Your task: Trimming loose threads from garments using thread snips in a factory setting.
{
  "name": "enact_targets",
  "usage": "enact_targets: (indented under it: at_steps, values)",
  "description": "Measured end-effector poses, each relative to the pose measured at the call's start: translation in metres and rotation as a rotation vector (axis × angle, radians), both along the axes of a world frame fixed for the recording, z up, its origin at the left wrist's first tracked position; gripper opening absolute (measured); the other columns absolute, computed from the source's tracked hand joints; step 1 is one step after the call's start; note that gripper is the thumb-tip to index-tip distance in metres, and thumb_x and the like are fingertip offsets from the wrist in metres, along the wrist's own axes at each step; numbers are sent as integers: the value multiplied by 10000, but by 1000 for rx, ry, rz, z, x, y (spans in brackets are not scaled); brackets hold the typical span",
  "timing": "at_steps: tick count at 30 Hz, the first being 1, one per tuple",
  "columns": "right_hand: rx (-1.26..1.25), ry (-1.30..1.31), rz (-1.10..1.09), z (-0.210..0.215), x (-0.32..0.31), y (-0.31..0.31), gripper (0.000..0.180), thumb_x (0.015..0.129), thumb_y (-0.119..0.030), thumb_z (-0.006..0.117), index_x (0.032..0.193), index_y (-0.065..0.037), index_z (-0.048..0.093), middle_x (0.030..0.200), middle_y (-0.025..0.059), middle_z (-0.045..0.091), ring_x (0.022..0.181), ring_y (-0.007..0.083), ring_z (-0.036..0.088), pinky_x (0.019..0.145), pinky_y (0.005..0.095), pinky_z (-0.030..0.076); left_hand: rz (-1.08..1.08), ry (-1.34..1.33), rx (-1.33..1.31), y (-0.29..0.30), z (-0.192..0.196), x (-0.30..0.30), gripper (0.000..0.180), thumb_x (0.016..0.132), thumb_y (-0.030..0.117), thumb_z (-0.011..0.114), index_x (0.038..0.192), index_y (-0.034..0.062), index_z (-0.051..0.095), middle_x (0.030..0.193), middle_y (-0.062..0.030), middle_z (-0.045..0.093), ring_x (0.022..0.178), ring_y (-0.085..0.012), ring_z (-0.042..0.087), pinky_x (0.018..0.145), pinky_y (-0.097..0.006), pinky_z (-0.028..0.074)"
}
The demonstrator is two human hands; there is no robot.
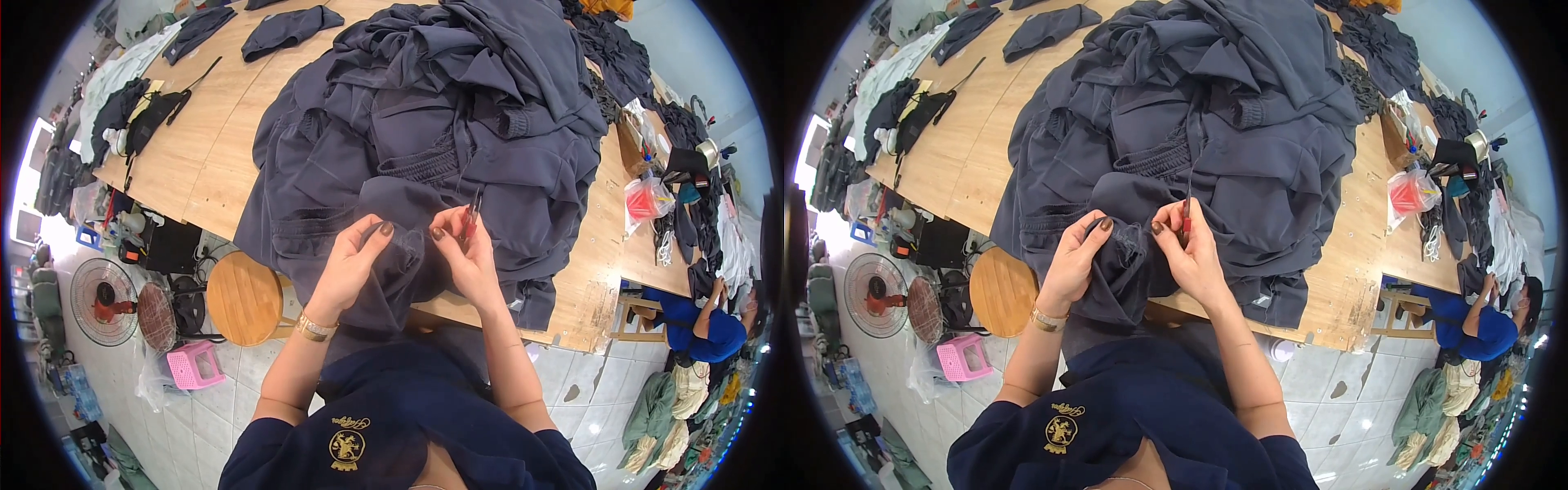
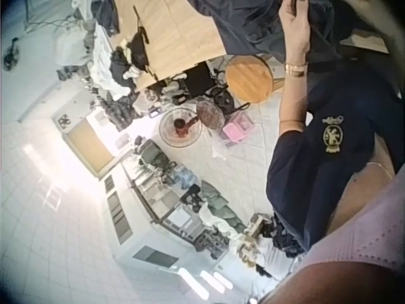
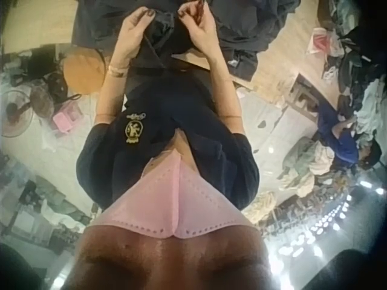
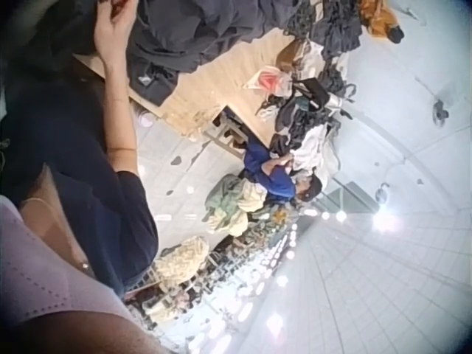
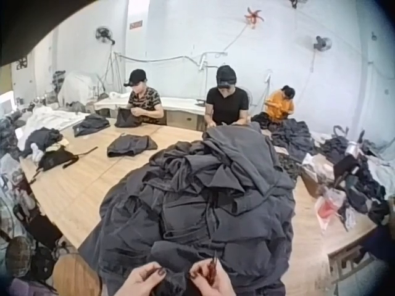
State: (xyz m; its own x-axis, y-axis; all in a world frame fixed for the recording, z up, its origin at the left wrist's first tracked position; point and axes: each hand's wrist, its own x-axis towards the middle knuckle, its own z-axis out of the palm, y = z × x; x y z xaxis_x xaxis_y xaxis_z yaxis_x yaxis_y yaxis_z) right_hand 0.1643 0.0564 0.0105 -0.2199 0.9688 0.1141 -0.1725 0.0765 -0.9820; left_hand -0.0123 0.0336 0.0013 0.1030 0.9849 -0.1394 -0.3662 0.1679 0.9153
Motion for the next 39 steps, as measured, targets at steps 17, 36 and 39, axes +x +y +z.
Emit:
enact_targets:
  at_steps: [17, 36, 39]
  values:
    - [153, -432, 90, 15, 23, -21, 290, 870, -253, 597, 886, -21, 424, 711, 104, 496, 578, 217, 477, 564, 317, 408, 151, -46, 58, 1, 8, 4, 73, 897, 72, 600, 940, 20, 573, 887, 33, 574, 820, -23, 496, 745, -176, 398]
    - [225, -356, -9, 11, -1, -8, 231, 801, -69, 676, 887, -19, 468, 689, 23, 433, 623, 111, 406, 626, 242, 411, 80, 290, 291, -1, 18, 2, 216, 861, -25, 500, 1039, -3, 619, 938, -41, 625, 914, -103, 568, 854, -232, 419]
    - [125, -485, 94, 18, 5, 0, 281, 823, 23, 597, 758, -59, 335, 789, 33, 523, 715, 81, 473, 638, 205, 400, 31, 463, 341, -2, 25, 1, 271, 818, -46, 487, 1028, 1, 653, 890, -75, 644, 882, -125, 591, 834, -243, 434]
